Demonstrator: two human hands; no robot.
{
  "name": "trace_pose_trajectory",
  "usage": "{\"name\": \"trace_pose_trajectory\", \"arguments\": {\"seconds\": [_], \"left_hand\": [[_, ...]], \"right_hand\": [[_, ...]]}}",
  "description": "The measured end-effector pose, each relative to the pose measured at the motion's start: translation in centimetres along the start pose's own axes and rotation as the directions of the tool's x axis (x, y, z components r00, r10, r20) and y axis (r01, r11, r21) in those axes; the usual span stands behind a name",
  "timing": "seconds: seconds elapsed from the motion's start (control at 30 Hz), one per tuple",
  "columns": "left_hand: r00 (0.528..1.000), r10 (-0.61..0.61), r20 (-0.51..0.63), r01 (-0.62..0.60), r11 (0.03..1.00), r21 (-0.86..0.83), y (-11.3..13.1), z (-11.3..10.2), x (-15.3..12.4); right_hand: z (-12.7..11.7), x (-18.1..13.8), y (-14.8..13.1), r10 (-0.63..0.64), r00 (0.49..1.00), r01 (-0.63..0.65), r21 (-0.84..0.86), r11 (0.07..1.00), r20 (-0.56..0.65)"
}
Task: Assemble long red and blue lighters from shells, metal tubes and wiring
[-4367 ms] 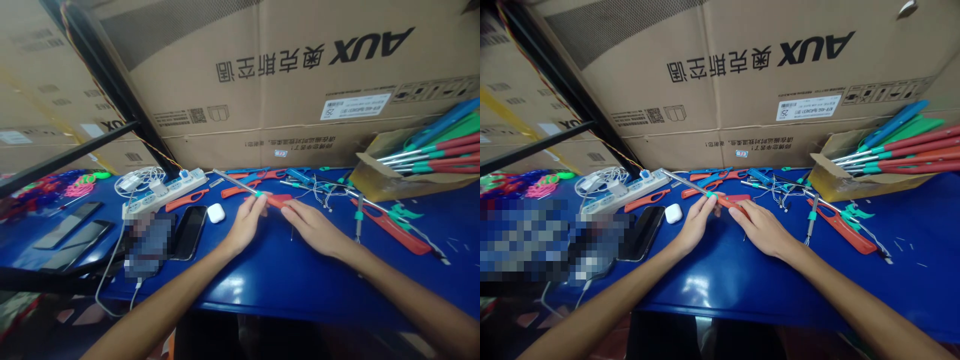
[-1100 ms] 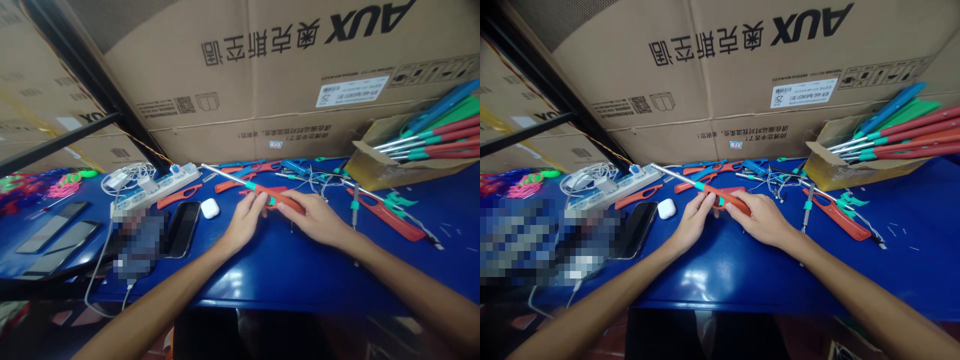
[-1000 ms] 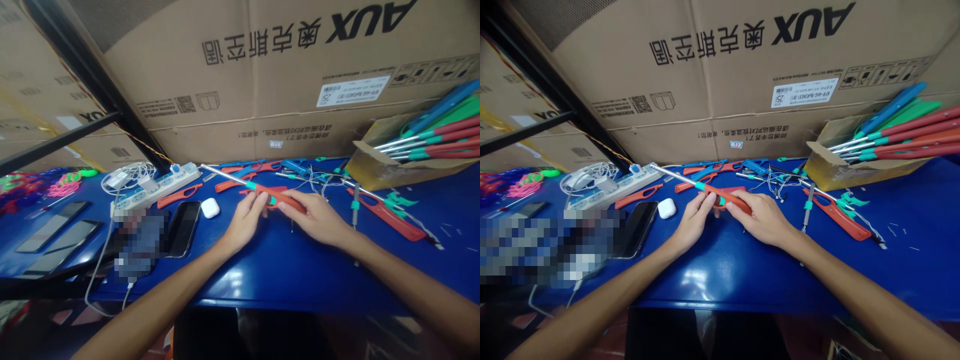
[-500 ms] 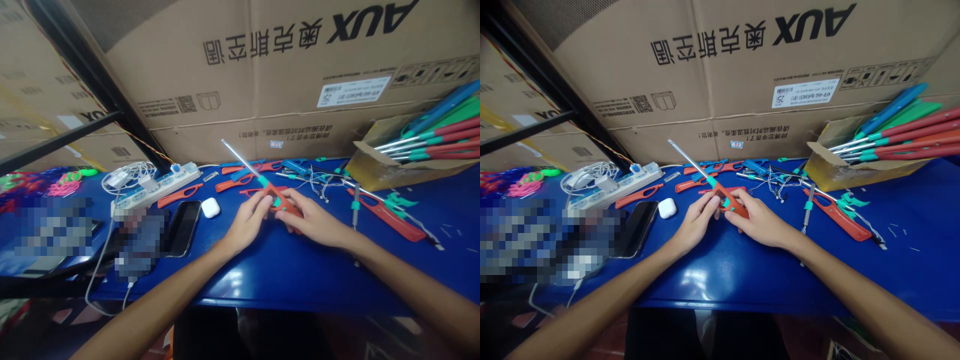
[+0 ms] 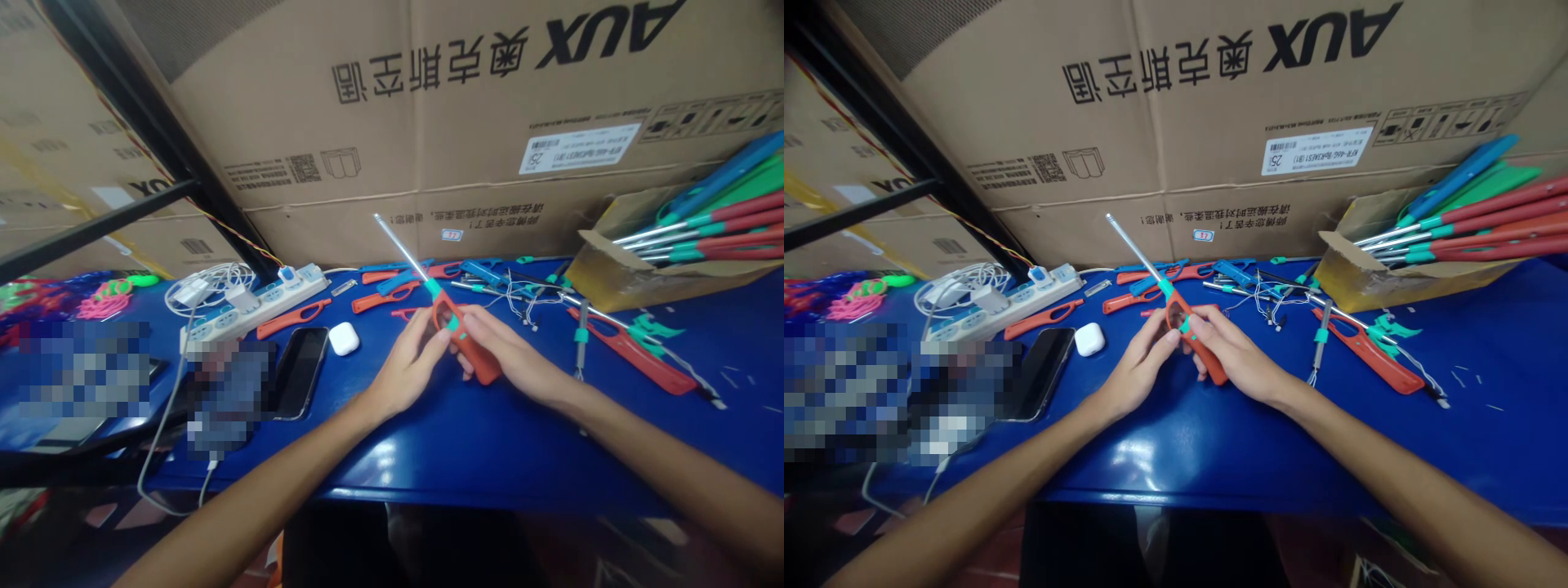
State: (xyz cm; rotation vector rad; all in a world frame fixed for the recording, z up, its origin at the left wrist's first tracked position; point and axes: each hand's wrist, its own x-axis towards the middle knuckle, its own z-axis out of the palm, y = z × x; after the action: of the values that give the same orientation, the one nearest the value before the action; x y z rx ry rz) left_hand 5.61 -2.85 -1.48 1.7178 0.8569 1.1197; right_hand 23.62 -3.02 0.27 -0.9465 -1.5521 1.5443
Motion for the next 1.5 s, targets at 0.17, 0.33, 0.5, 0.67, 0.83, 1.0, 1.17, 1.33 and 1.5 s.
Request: {"name": "trace_pose_trajectory", "arguments": {"seconds": [0.17,0.33,0.5,0.67,0.83,1.0,1.17,1.33,1.5], "left_hand": [[0.999,-0.039,0.019,0.040,0.997,-0.061,-0.3,0.5,-0.2],[0.996,-0.083,0.036,0.085,0.994,-0.066,-1.1,1.3,-0.5],[0.995,-0.096,0.024,0.098,0.993,-0.073,-1.8,2.2,-0.3],[0.995,-0.095,0.006,0.095,0.994,-0.050,-2.0,2.3,0.2],[0.997,-0.072,-0.010,0.072,0.997,-0.003,-2.0,2.2,0.1],[0.998,-0.065,0.008,0.065,0.998,0.011,-2.0,2.1,0.1],[0.998,-0.058,-0.009,0.058,0.997,0.054,-2.5,2.1,0.0],[0.999,-0.037,-0.001,0.037,0.999,0.033,-3.1,2.1,-0.2],[0.998,-0.060,0.003,0.060,0.998,0.033,-2.9,2.1,-0.2]], "right_hand": [[0.6,-0.3,-0.1,0.024,1.000,-0.024,0.007,1.000,-0.015],[1.3,-0.2,0.0,0.014,0.999,-0.012,0.030,0.999,-0.051],[1.6,0.7,0.3,-0.033,0.987,0.024,-0.055,0.998,-0.156],[1.8,1.5,0.6,-0.011,0.967,-0.029,-0.153,0.988,-0.255],[2.1,1.3,0.3,-0.122,0.932,-0.028,-0.403,0.915,-0.341],[2.4,1.1,-0.2,-0.084,0.927,-0.117,-0.496,0.860,-0.365],[2.3,1.2,-0.4,-0.077,0.924,-0.149,-0.539,0.829,-0.374],[2.2,1.3,-0.2,-0.094,0.928,-0.126,-0.540,0.832,-0.362],[2.2,1.4,0.0,-0.126,0.929,-0.085,-0.534,0.841,-0.348]]}}
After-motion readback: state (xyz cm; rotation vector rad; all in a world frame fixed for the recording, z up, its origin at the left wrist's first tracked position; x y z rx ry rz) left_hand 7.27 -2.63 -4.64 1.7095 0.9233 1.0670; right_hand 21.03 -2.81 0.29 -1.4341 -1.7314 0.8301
